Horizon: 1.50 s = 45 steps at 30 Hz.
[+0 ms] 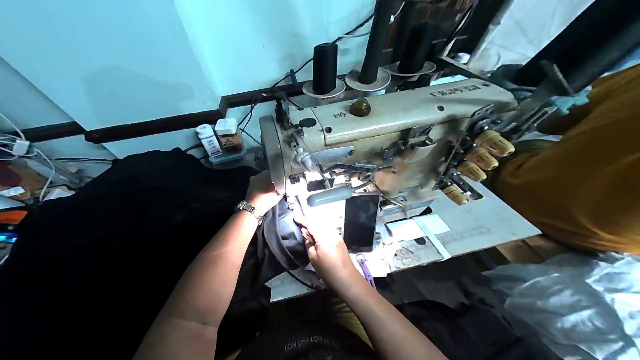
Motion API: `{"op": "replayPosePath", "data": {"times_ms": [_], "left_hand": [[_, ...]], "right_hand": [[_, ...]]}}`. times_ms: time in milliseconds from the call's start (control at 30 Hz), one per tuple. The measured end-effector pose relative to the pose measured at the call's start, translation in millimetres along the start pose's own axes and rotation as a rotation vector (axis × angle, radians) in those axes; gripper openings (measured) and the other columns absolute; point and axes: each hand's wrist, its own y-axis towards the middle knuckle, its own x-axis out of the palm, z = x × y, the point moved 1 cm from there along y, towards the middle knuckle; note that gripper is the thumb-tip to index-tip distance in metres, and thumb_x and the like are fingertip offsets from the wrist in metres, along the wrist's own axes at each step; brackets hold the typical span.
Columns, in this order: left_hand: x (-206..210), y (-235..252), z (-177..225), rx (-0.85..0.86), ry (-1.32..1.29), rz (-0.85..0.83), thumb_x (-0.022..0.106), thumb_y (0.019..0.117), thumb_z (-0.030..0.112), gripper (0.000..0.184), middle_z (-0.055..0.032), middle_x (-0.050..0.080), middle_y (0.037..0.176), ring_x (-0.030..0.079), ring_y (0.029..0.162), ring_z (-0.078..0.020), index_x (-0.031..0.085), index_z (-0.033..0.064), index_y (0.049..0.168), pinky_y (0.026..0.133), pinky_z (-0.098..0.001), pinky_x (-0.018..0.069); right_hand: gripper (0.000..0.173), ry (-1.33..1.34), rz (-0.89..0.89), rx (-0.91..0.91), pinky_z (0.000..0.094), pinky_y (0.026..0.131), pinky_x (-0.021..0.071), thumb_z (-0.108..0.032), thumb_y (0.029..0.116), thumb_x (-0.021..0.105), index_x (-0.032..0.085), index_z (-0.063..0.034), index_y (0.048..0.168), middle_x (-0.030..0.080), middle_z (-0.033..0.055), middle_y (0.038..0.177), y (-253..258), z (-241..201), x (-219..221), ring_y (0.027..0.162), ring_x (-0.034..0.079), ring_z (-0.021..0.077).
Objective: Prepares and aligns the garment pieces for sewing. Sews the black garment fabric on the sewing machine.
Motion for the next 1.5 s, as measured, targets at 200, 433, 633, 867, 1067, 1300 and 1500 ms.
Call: {"op": "replayPosePath", "data": {"times_ms": [200, 433, 633, 867, 1067, 1300, 1500], "left_hand": [[-1.7, -0.5, 0.9, 0.008, -0.023, 0.015, 0.074, 0.0928, 0.029, 0.034, -0.0194, 0.072, 0.112, 0.067, 0.111, -0.0361, 0.072, 0.0027, 0.114, 0.094, -0.059, 0.0505], [-1.9, 0.1, 2.0, -0.003, -0.034, 0.017, 0.075, 0.0922, 0.03, 0.034, -0.0187, 0.072, 0.112, 0.067, 0.111, -0.0349, 0.072, 0.0034, 0.113, 0.095, -0.0582, 0.0502], [-5.3, 0.5, 4.8, -0.017, -0.001, -0.021, 0.072, 0.0939, 0.03, 0.034, -0.0186, 0.071, 0.116, 0.066, 0.115, -0.0352, 0.071, 0.0041, 0.117, 0.096, -0.0589, 0.0494], [-5.1, -0.3, 5.1, -0.036, -0.014, -0.025, 0.075, 0.0923, 0.028, 0.035, -0.0184, 0.071, 0.117, 0.066, 0.115, -0.0351, 0.071, 0.0042, 0.118, 0.098, -0.0586, 0.0494], [-7.1, -0.9, 5.5, -0.036, -0.041, -0.028, 0.074, 0.0929, 0.025, 0.03, -0.0187, 0.072, 0.11, 0.068, 0.106, -0.0363, 0.072, 0.0035, 0.113, 0.092, -0.059, 0.0516], [-13.4, -37.9, -16.3, 0.097, -0.065, 0.173, 0.073, 0.0933, 0.028, 0.042, -0.0157, 0.066, 0.127, 0.062, 0.122, -0.0308, 0.066, 0.0058, 0.129, 0.104, -0.0545, 0.0501], [4.1, -130.0, 7.4, 0.294, 0.066, 0.207, 0.053, 0.1033, 0.035, 0.034, -0.0008, 0.07, 0.126, 0.062, 0.124, -0.0181, 0.073, 0.015, 0.123, 0.109, -0.0416, 0.0479]], "right_hand": [[0.036, -0.016, -0.002, 0.012, 0.0475, 0.086, 0.0599, -0.009, 0.0979, 0.055, 0.072, -0.0132, 0.129, 0.076, 0.0097, 0.11, 1.8, -0.3, 1.8, 0.1, 0.074, 0.0268], [0.034, -0.011, 0.017, 0.003, 0.0474, 0.087, 0.0597, -0.01, 0.0977, 0.056, 0.074, -0.012, 0.126, 0.077, 0.0097, 0.11, 1.4, 1.2, 4.0, 0.101, 0.074, 0.0269], [0.035, -0.004, -0.009, 0.026, 0.0481, 0.088, 0.0593, -0.011, 0.0993, 0.054, 0.072, -0.0126, 0.129, 0.076, 0.0099, 0.111, 2.4, 0.5, 3.1, 0.102, 0.074, 0.0272], [0.036, 0.044, -0.069, 0.07, 0.0481, 0.094, 0.0569, -0.015, 0.1027, 0.051, 0.07, -0.0152, 0.133, 0.074, 0.0097, 0.118, 3.8, -0.5, -1.2, 0.109, 0.072, 0.0263], [0.036, 0.06, -0.069, 0.063, 0.0456, 0.095, 0.057, -0.015, 0.1028, 0.052, 0.07, -0.0151, 0.133, 0.074, 0.0084, 0.119, 2.3, 0.2, -0.3, 0.109, 0.071, 0.0242], [0.039, 0.097, -0.147, 0.104, 0.0429, 0.099, 0.0558, -0.018, 0.1039, 0.052, 0.065, -0.0167, 0.14, 0.073, 0.006, 0.124, -4.4, -3.2, -6.6, 0.113, 0.07, 0.0212], [0.037, 0.075, -0.076, 0.017, 0.0429, 0.09, 0.0603, -0.014, 0.0999, 0.057, 0.068, -0.0118, 0.135, 0.076, 0.0084, 0.114, -12.6, -2.6, -4.5, 0.101, 0.075, 0.0225]]}}
